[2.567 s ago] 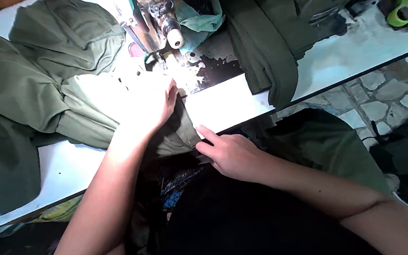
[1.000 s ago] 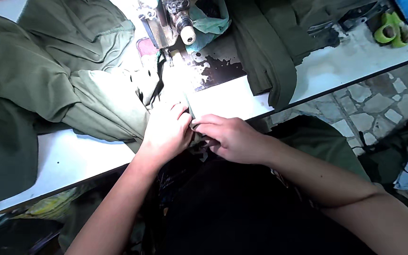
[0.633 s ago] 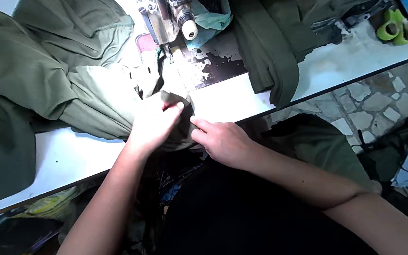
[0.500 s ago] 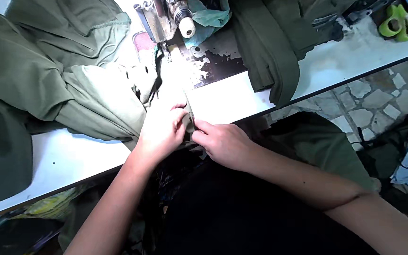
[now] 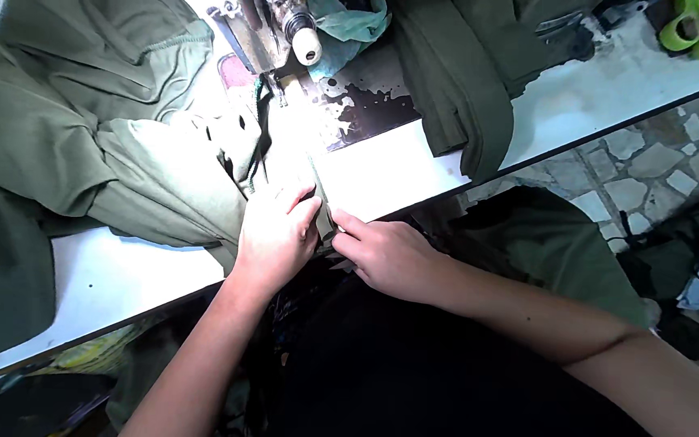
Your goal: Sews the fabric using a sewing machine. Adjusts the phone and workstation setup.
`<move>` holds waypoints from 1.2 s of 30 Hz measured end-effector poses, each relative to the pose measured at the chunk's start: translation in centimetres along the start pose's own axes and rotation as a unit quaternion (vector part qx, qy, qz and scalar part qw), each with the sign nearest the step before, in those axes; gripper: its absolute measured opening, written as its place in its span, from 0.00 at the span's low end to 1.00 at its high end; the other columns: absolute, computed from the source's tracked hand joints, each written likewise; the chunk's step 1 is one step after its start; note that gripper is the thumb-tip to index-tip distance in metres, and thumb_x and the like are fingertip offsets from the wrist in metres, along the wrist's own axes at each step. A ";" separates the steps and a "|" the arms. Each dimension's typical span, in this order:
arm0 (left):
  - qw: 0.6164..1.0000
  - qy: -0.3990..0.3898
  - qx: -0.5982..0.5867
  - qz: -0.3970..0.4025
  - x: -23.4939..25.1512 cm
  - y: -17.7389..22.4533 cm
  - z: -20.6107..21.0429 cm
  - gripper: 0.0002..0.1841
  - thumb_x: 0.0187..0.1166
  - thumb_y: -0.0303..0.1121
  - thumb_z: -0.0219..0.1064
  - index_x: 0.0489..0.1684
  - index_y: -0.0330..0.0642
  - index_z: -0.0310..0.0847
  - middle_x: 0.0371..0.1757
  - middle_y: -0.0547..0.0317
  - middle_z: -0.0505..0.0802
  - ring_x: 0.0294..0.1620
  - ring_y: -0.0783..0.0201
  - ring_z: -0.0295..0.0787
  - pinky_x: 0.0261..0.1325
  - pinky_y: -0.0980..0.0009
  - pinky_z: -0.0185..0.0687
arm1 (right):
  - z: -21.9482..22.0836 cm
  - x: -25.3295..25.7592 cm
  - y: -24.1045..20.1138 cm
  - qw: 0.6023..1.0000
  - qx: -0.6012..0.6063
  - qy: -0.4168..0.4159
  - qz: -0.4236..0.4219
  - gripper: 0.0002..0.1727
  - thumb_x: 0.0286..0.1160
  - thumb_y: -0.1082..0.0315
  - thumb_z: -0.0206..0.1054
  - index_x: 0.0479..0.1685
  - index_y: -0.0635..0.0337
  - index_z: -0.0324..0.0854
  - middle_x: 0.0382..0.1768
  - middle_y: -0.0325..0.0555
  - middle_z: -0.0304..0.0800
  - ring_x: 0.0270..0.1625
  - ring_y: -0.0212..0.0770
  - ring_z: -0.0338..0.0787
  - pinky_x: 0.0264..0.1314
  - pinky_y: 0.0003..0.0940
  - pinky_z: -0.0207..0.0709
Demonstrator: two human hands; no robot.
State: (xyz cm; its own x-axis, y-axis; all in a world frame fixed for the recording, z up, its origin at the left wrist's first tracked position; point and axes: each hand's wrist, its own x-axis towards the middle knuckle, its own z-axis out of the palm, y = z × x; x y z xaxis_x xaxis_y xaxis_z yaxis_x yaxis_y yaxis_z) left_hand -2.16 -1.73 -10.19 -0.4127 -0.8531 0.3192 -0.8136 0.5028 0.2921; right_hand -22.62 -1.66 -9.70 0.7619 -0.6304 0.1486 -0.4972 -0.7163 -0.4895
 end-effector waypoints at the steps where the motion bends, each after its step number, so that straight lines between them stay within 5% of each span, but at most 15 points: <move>1: 1.000 0.002 0.005 0.004 -0.1 0.0 0.0 0.14 0.69 0.24 0.61 0.45 0.32 0.93 0.58 0.39 0.93 0.58 0.39 0.89 0.60 0.44 0.78 | -0.1 -0.1 0.1 1.000 0.006 0.000 -0.002 0.02 0.70 0.72 0.70 0.36 0.60 0.88 0.66 0.59 0.87 0.24 0.45 0.89 0.21 0.37 0.80; 4: 1.000 0.008 0.017 0.018 -0.1 -0.1 0.2 0.14 0.69 0.26 0.62 0.44 0.32 0.93 0.57 0.39 0.94 0.58 0.38 0.90 0.61 0.43 0.79 | -1.0 0.0 1.0 0.999 0.043 0.024 0.012 0.04 0.68 0.72 0.71 0.37 0.60 0.90 0.56 0.56 0.91 0.28 0.47 0.91 0.24 0.43 0.83; 7: 1.000 -0.007 0.015 0.024 0.1 -0.4 0.2 0.13 0.68 0.29 0.63 0.41 0.33 0.92 0.57 0.38 0.93 0.61 0.35 0.87 0.60 0.41 0.77 | -2.7 1.4 2.8 0.996 0.006 0.044 0.082 0.15 0.70 0.63 0.69 0.50 0.63 0.89 0.42 0.55 0.85 0.31 0.50 0.88 0.26 0.45 0.80; 10: 1.000 -0.011 -0.009 0.026 0.9 -0.6 0.0 0.09 0.66 0.25 0.64 0.34 0.31 0.90 0.55 0.37 0.93 0.61 0.35 0.88 0.59 0.40 0.79 | -4.0 3.2 4.0 0.993 -0.044 -0.012 0.106 0.17 0.79 0.60 0.62 0.53 0.65 0.83 0.49 0.60 0.84 0.42 0.57 0.89 0.38 0.50 0.80; 13: 0.996 0.003 -0.074 -0.042 1.7 -0.7 -0.3 0.12 0.72 0.28 0.60 0.35 0.33 0.90 0.48 0.40 0.94 0.57 0.42 0.90 0.59 0.46 0.79 | -3.9 4.3 4.9 0.996 -0.073 -0.023 0.039 0.16 0.82 0.61 0.62 0.54 0.64 0.87 0.50 0.61 0.88 0.49 0.61 0.90 0.43 0.52 0.82; 19: 0.982 0.022 -0.158 -0.101 2.9 -1.5 -1.1 0.11 0.80 0.32 0.58 0.39 0.37 0.86 0.40 0.52 0.90 0.47 0.66 0.85 0.54 0.68 0.76 | -2.4 5.7 6.1 0.996 -0.068 0.047 -0.039 0.16 0.79 0.58 0.65 0.45 0.65 0.88 0.36 0.56 0.87 0.41 0.56 0.90 0.39 0.48 0.81; 28: 0.985 0.021 -0.144 -0.088 3.4 -1.4 -1.3 0.09 0.79 0.31 0.60 0.35 0.37 0.83 0.37 0.54 0.87 0.44 0.66 0.83 0.53 0.69 0.75 | -0.8 7.1 5.9 0.985 -0.035 0.133 -0.104 0.12 0.71 0.68 0.65 0.41 0.67 0.90 0.30 0.55 0.90 0.37 0.55 0.92 0.35 0.48 0.81; 33: 0.983 0.033 -0.151 -0.095 3.2 -1.3 -1.1 0.10 0.80 0.30 0.59 0.42 0.36 0.86 0.41 0.52 0.90 0.47 0.66 0.86 0.55 0.68 0.77 | 0.2 7.0 6.5 0.977 -0.056 0.172 -0.110 0.15 0.78 0.66 0.60 0.26 0.63 0.85 0.24 0.51 0.87 0.31 0.50 0.91 0.28 0.45 0.78; 36: 0.978 0.040 -0.166 -0.117 2.9 -1.3 -1.0 0.10 0.81 0.30 0.58 0.42 0.36 0.85 0.40 0.54 0.91 0.45 0.68 0.87 0.54 0.70 0.80 | -0.5 6.0 6.8 0.980 -0.038 0.188 -0.058 0.16 0.79 0.63 0.63 0.32 0.64 0.91 0.32 0.53 0.93 0.36 0.50 0.94 0.34 0.46 0.84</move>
State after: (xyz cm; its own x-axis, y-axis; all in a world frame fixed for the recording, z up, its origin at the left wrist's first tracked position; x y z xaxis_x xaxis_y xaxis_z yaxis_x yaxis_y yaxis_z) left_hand -1.91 -4.77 -8.76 -0.1875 -0.9431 0.2745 -0.6986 0.3245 0.6377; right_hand -21.64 -10.49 -11.68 0.6149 -0.5988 0.5131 -0.4565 -0.8009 -0.3876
